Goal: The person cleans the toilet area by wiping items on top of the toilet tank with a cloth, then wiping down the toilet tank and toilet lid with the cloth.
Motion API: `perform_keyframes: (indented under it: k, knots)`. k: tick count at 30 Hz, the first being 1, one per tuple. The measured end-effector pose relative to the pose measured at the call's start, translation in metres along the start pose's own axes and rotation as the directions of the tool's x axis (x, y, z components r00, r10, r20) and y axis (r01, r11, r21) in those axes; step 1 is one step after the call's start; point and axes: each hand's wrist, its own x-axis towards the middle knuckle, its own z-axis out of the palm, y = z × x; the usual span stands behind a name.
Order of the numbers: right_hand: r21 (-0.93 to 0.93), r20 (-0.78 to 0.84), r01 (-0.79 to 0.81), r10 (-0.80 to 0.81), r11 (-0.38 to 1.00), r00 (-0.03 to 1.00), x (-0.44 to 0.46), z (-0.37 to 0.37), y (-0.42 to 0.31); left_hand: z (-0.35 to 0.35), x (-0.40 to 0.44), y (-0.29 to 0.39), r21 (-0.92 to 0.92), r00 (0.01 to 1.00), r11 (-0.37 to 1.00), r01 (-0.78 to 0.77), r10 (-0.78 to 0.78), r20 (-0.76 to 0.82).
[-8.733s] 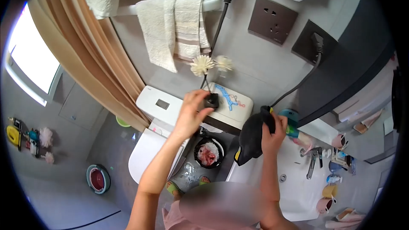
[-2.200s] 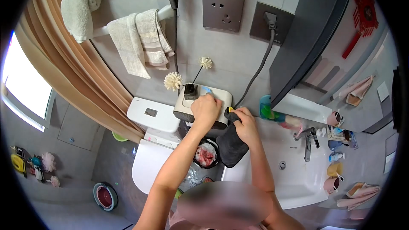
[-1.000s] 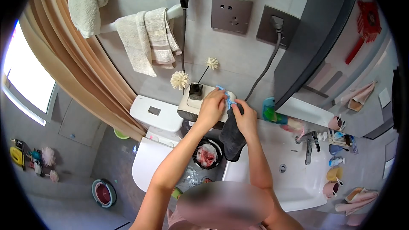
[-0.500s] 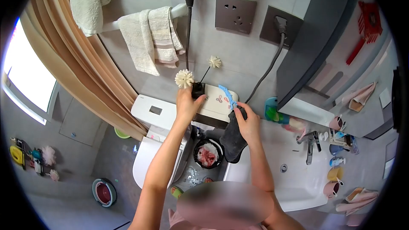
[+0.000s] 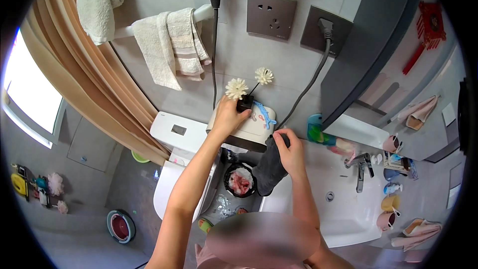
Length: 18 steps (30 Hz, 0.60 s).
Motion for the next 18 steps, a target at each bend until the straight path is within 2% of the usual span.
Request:
perform_keyframes:
  k: [4, 6, 7, 8, 10, 11, 12, 14, 15, 18]
  knots:
    - [-0.015, 0.004, 0.012, -0.011, 1.0, 1.0, -0.004, 0.003, -0.002, -0.002, 0.0, -0.002, -0.093, 0.998, 0.996, -0.014, 0.008, -0.062]
    - [-0.039, 0.0, 0.041, -0.041, 0.998, 0.999, -0.005, 0.003, -0.003, -0.01, -0.002, -0.016, -0.138, 0.991, 0.981, 0.136, -0.133, 0.028]
    - [0.02, 0.011, 0.007, -0.007, 1.0, 1.0, -0.006, 0.002, -0.007, -0.022, -0.004, -0.016, -0.018, 0.999, 1.0, 0.006, -0.007, -0.032]
    - [0.078, 0.024, -0.029, 0.027, 0.997, 0.999, -0.007, 0.002, -0.01, -0.031, -0.005, -0.016, -0.016, 0.999, 1.0, 0.01, -0.011, -0.03]
    - [0.086, 0.037, -0.041, 0.038, 0.995, 0.999, -0.01, 0.002, -0.008, -0.044, -0.01, -0.014, 0.17, 0.976, 0.975, -0.146, 0.115, 0.183]
    - [0.092, 0.041, -0.04, 0.036, 0.995, 0.998, -0.009, 0.003, -0.009, -0.042, -0.013, -0.014, 0.089, 0.948, 0.95, -0.301, 0.288, 0.132]
    - [0.095, 0.04, -0.039, 0.035, 0.995, 0.999, -0.009, 0.004, -0.011, -0.041, -0.013, -0.013, 0.091, 0.948, 0.949, -0.303, 0.29, 0.133]
    - [0.092, 0.044, -0.04, 0.036, 0.995, 0.998, -0.012, 0.006, -0.015, -0.041, -0.012, -0.006, 0.204, 0.901, 0.894, -0.399, 0.341, 0.268]
    - [0.091, 0.039, -0.042, 0.038, 0.995, 0.999, -0.013, 0.008, -0.014, -0.041, -0.011, -0.005, 0.223, 0.89, 0.879, -0.422, 0.355, 0.287]
    - [0.117, 0.003, -0.066, 0.066, 0.991, 0.998, -0.022, 0.012, -0.013, -0.035, -0.007, -0.018, 0.148, 0.866, 0.879, -0.453, 0.394, 0.308]
